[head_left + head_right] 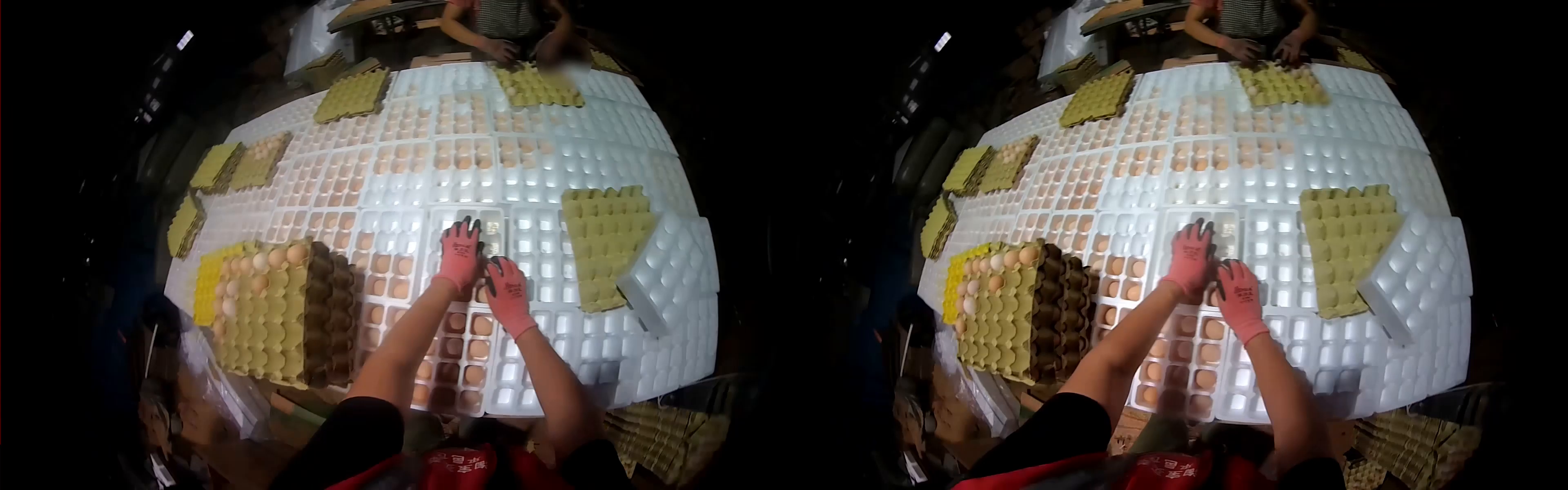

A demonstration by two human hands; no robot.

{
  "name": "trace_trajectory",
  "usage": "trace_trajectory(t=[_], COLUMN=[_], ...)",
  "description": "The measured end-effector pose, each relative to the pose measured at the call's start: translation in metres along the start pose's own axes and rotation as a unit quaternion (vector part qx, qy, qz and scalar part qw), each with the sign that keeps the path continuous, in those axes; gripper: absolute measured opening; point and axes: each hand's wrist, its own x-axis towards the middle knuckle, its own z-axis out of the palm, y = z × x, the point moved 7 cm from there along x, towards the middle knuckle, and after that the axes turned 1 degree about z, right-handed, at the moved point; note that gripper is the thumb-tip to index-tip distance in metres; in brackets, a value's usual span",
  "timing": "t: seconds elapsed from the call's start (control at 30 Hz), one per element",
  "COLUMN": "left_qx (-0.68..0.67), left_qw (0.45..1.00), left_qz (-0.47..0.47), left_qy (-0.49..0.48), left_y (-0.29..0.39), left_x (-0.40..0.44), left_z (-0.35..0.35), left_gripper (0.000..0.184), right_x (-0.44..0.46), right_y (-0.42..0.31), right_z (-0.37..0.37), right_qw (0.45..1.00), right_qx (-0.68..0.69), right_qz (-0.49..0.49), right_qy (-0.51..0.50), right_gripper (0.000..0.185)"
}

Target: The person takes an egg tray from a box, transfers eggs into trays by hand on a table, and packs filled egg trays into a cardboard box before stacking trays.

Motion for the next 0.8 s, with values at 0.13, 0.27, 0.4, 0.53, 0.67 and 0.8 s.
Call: trace_trajectory(t=[0.13,0.27,0.4,0.53,0.67,0.8], left_qx=[-0.215,-0.116,0.007,0.089,0.045,-0.149], left_qw=[0.974,0.989,0.970,0.994,0.998,0.985], left_qz=[-0.072,0.068,-0.171,-0.070,-0.001,-0.091], left_qy=[0.018,0.055,0.172,0.006,-0.042,-0.011], left_y=[0.025,0.032,-0.113,-0.197,-0.237,-0.239], left_x=[-0.064,-0.163,-0.212,-0.204,-0.192,-0.194], left_z=[-0.080,-0.302,-0.433,-0.399,-0.364,-0.409], left_gripper=[0.053,0.036,0.032,0.054,0.026,0.040], right_x=[0.001,0.049,0.106,0.134,0.156,0.167], right_y=[0.003,-0.076,-0.294,-0.372,-0.374,-0.379], right_z=[0.003,-0.040,-0.056,0.037,-0.005,0.009], right_qw=[0.996,0.957,0.951,0.960,0.974,0.881], right_qx=[0.079,0.251,0.271,-0.092,0.117,0.419], right_qz=[0.033,0.111,-0.152,-0.242,-0.132,0.022], right_qy=[0.023,0.097,-0.001,-0.110,-0.139,-0.219], right_gripper=[0.042,0.035,0.043,0.043,0.054,0.055])
